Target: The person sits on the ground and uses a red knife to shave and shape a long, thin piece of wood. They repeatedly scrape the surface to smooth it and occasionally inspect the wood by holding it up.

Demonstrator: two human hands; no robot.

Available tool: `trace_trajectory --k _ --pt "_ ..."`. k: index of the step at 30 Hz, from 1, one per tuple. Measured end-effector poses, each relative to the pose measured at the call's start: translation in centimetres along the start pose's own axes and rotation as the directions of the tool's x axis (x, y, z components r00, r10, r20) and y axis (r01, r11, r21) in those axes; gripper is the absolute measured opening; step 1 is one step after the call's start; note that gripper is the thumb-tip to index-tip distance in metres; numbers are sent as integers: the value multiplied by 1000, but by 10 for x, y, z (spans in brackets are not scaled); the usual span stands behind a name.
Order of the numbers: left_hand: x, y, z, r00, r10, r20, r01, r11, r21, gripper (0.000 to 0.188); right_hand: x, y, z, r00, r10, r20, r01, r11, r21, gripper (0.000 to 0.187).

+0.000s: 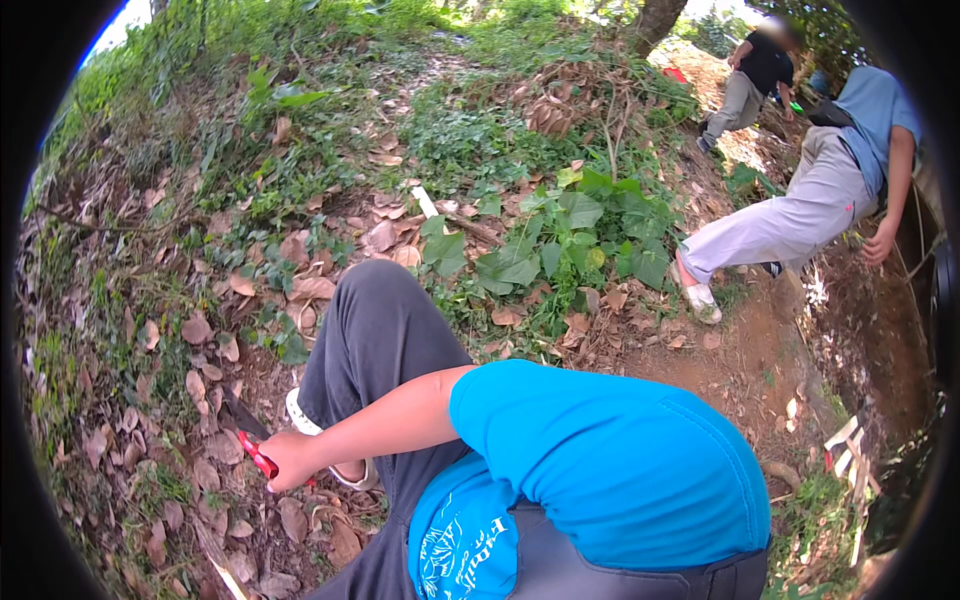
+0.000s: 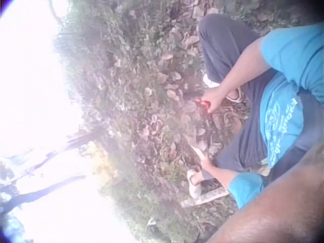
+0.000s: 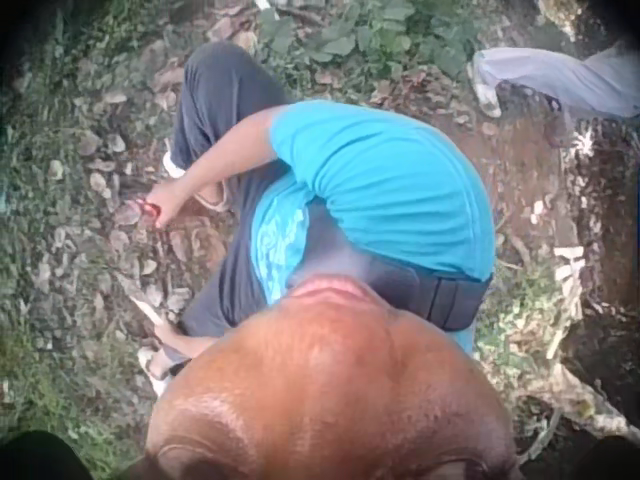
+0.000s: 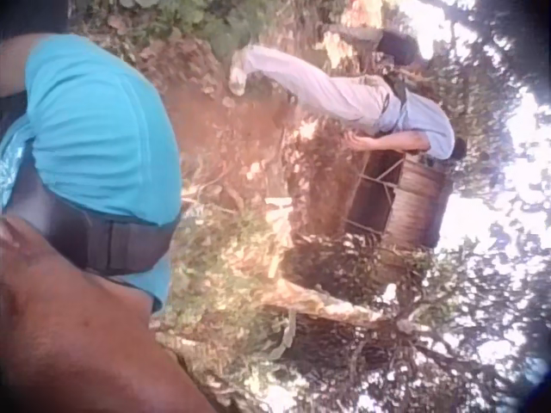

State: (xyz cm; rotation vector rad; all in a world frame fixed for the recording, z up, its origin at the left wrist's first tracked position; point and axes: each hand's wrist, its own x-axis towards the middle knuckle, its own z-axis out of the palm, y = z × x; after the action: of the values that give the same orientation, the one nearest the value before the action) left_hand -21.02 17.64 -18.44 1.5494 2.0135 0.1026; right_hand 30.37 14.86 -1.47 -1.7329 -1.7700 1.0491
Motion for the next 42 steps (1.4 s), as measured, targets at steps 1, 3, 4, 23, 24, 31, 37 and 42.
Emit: trace_trajectory --k 1,3,4,23,24,31,37,42 --pt "-6 9 0 1000 -11 -4 11 1000 7 50 -5 -10 -15 1000 12 -12 -12 1000 24 47" --pt "-15 32 3 1000 -13 -2 13 1000 16 51 -14 -22 -45 998 42 -42 -39 997 71 48" --pt "-17 49 7 1000 3 5 -3 1000 22 52 -14 -8 -42 992 18 -127 -11 999 50 43" --pt "-57 149 18 998 67 1 -67 998 17 63 -110 -55 -83 999 -37 -34 48 922 384 27" --pt "-55 149 18 997 74 2 -75 997 17 63 -111 -52 -78 998 -52 -32 61 926 373 26" --pt "-63 130 13 995 85 -45 -86 996 -20 68 -128 -64 -76 997 -61 53 31 893 449 22" --pt "-56 55 -3 953 190 -235 -219 970 -105 72 -128 -67 -79 992 -64 106 -19 771 637 17" --pt "-58 55 -7 963 214 -163 -237 962 -137 53 -122 -64 -70 984 -136 -111 173 852 494 27"
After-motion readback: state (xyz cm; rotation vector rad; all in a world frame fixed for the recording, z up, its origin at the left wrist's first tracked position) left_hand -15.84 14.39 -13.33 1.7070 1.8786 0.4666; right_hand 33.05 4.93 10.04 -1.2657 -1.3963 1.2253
